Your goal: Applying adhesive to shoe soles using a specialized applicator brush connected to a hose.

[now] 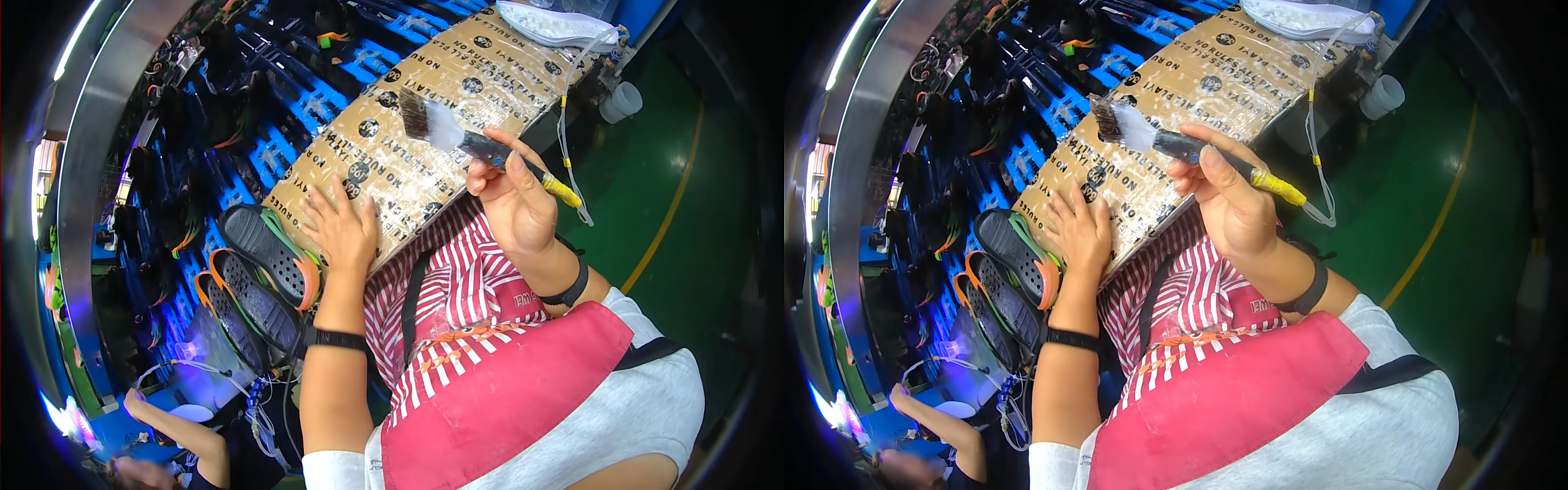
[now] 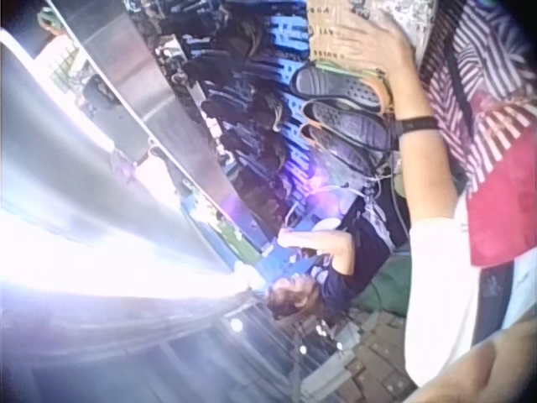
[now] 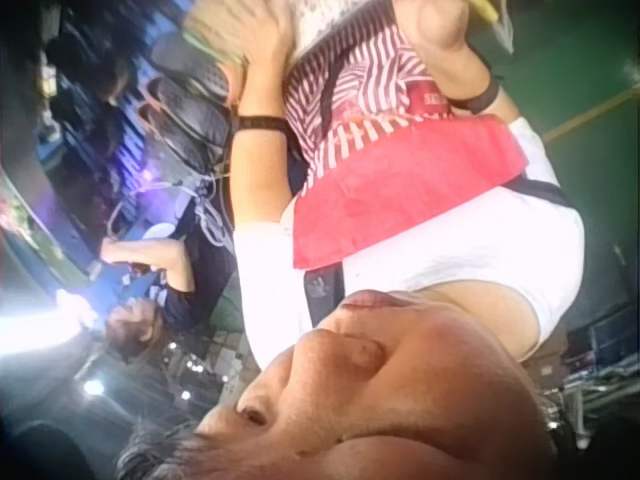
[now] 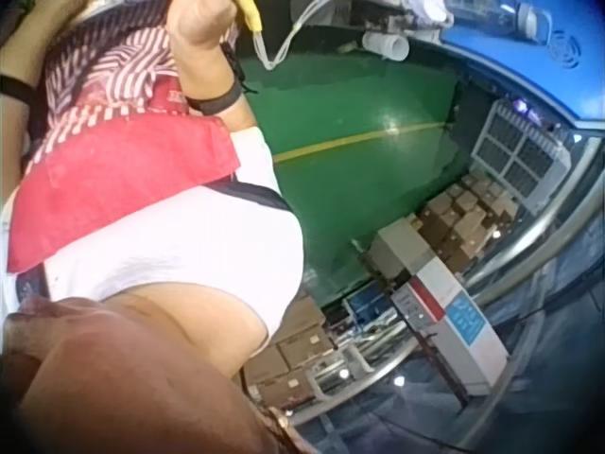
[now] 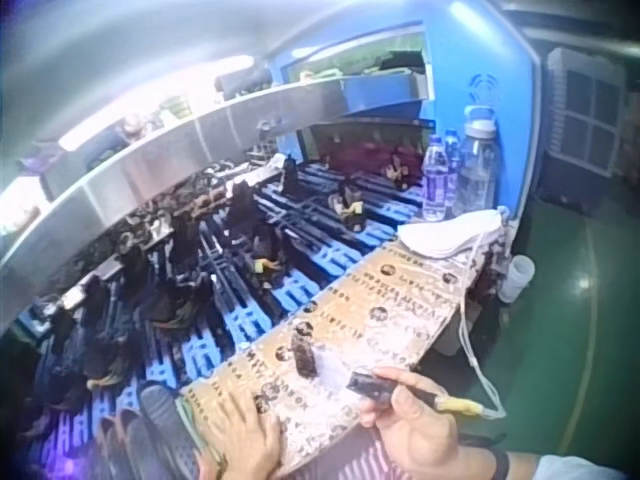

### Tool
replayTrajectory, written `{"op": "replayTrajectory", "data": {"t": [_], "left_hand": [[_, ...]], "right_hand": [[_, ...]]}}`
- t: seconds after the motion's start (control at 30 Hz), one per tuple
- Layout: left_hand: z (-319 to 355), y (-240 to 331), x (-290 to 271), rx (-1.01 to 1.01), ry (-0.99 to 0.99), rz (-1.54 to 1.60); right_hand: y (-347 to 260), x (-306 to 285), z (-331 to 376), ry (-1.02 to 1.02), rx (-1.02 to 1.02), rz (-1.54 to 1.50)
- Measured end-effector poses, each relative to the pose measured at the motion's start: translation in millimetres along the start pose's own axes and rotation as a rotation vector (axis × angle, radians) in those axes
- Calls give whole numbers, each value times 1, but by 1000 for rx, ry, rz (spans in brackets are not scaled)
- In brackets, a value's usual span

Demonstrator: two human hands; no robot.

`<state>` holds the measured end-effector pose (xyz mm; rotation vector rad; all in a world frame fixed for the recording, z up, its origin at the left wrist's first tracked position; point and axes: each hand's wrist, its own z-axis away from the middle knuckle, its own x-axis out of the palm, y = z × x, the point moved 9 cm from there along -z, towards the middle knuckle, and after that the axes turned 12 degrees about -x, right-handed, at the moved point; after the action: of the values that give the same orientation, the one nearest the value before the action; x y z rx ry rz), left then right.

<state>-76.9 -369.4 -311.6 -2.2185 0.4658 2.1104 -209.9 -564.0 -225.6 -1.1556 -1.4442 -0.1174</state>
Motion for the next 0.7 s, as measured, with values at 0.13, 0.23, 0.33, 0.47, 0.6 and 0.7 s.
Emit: {"op": "replayTrajectory", "data": {"t": [0.13,0.23,0.33,0.47,0.6,0.7], "left_hand": [[12,7,-1,2,27,-36],[64,33,-2,218,-79,-3],[63,30,0,303,-142,-7],[1,-1,-2,-1,2,3],[-4,1,0,-52,91,21],[61,30,-1,159,-72,-30]], "right_hand": [[-1,4,-3,18,-3,-15],[-4,2,-3,4,-25,9],[-5,-6,-4,21,-23,44],[-3,-7,0,42,22,23],[-3,-4,0,42,21,20],[-6,-6,-1,36,8,30]]}}
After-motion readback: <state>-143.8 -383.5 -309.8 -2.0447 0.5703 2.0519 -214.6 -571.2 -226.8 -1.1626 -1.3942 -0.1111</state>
